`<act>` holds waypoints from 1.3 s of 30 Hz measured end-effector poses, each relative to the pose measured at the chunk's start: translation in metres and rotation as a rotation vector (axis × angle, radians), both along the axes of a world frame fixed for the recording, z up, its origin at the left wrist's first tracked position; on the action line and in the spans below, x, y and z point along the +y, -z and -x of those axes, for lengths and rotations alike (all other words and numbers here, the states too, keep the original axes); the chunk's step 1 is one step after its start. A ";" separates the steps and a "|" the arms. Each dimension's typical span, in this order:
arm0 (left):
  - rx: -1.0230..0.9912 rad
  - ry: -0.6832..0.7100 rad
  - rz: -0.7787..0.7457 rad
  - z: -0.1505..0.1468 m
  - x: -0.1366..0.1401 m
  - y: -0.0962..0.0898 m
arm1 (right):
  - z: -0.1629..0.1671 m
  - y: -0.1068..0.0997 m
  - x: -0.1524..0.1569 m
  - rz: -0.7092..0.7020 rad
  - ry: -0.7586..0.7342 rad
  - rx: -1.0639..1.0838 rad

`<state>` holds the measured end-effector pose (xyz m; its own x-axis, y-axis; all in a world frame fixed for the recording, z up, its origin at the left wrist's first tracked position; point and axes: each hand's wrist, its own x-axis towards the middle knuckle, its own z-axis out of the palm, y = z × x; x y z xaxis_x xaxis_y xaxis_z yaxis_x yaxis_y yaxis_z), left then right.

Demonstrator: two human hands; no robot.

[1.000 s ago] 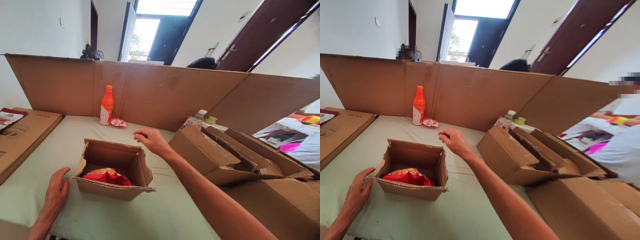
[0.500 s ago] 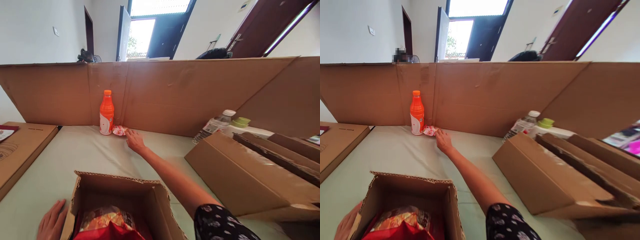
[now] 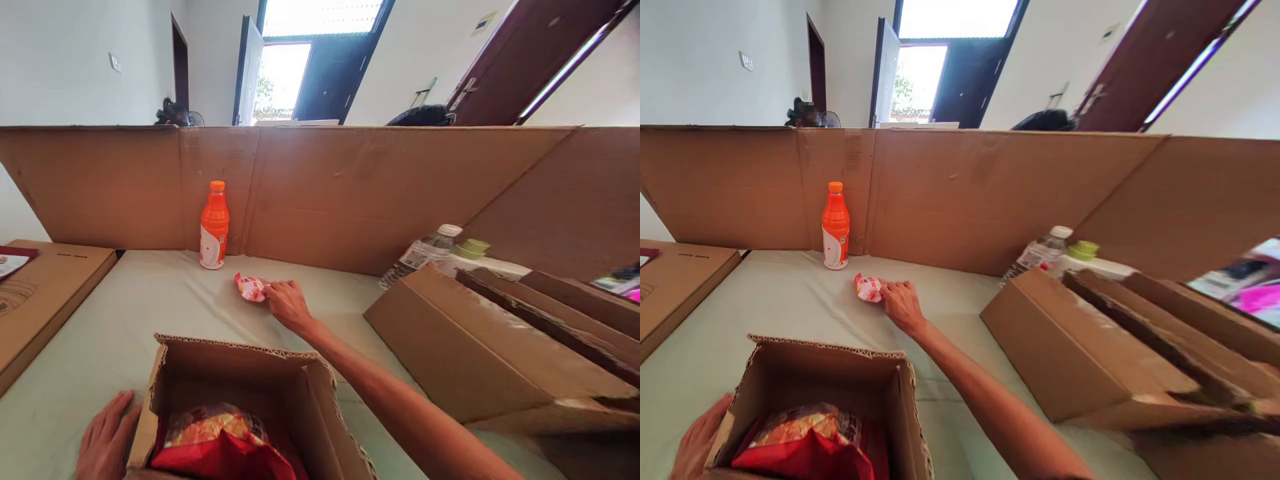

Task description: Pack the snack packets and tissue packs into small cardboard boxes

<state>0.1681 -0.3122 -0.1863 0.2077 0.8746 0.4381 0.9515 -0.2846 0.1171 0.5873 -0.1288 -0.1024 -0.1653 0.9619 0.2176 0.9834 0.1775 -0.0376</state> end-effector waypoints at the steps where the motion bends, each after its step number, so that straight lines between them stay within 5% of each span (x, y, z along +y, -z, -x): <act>1: 0.014 0.027 0.011 0.000 0.002 -0.002 | -0.005 0.001 -0.021 0.001 -0.001 0.029; 6: -0.102 0.107 -0.005 -0.007 0.005 -0.019 | -0.040 -0.014 -0.105 -0.031 0.041 0.226; 11: -0.194 0.060 0.037 -0.020 0.001 -0.027 | -0.056 -0.072 -0.156 -0.132 0.095 0.561; 15: -0.292 0.069 0.034 -0.024 -0.001 -0.027 | -0.031 -0.129 -0.193 -0.347 0.084 0.846; 21: -0.429 0.175 0.074 -0.029 -0.004 -0.025 | 0.026 -0.170 -0.228 -0.569 -0.160 0.654; 25: -0.483 0.183 0.115 -0.030 -0.003 -0.023 | 0.057 -0.172 -0.222 -0.369 -0.433 0.319; 32: -0.528 0.196 0.129 -0.032 -0.005 -0.023 | 0.104 -0.158 -0.177 0.194 -0.282 -0.224; 39: -0.542 0.214 0.127 -0.035 -0.007 -0.025 | 0.116 -0.138 -0.162 0.376 -0.403 -0.298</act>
<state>0.2026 -0.3194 -0.1615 0.1609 0.8904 0.4257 0.6700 -0.4153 0.6153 0.4717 -0.2909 0.0354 -0.5321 0.8133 -0.2353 0.8199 0.5643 0.0962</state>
